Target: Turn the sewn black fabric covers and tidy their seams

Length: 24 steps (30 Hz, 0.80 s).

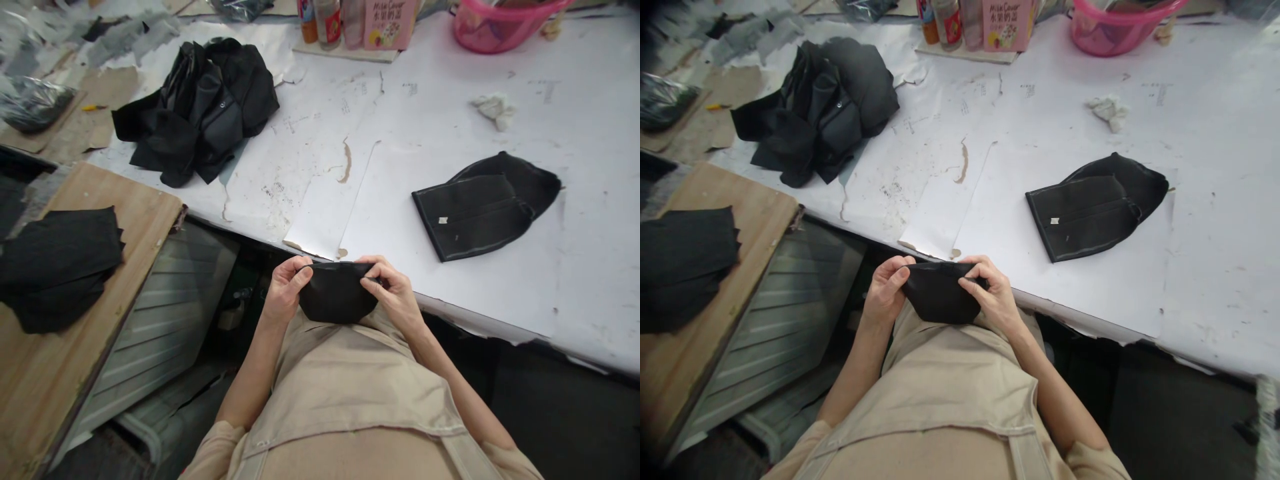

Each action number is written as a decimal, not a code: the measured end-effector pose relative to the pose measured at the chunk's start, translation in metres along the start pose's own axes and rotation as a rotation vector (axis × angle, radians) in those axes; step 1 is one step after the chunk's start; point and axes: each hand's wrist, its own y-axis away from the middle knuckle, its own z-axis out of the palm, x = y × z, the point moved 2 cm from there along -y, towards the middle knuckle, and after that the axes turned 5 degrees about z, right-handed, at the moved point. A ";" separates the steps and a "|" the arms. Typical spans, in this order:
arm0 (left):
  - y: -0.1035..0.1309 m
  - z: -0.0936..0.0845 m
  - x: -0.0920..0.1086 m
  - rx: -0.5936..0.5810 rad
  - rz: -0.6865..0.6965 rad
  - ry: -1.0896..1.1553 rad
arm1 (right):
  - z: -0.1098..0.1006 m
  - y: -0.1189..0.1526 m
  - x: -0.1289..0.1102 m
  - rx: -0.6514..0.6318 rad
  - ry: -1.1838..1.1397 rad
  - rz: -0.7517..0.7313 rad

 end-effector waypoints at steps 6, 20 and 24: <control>0.003 0.002 0.001 0.066 0.069 -0.040 | 0.002 -0.002 0.004 0.049 -0.080 0.062; 0.007 -0.001 0.004 -0.021 -0.011 -0.334 | 0.002 -0.003 0.006 0.136 -0.108 0.080; 0.005 -0.003 0.012 -0.108 -0.019 -0.484 | 0.000 -0.005 0.008 0.132 -0.035 0.009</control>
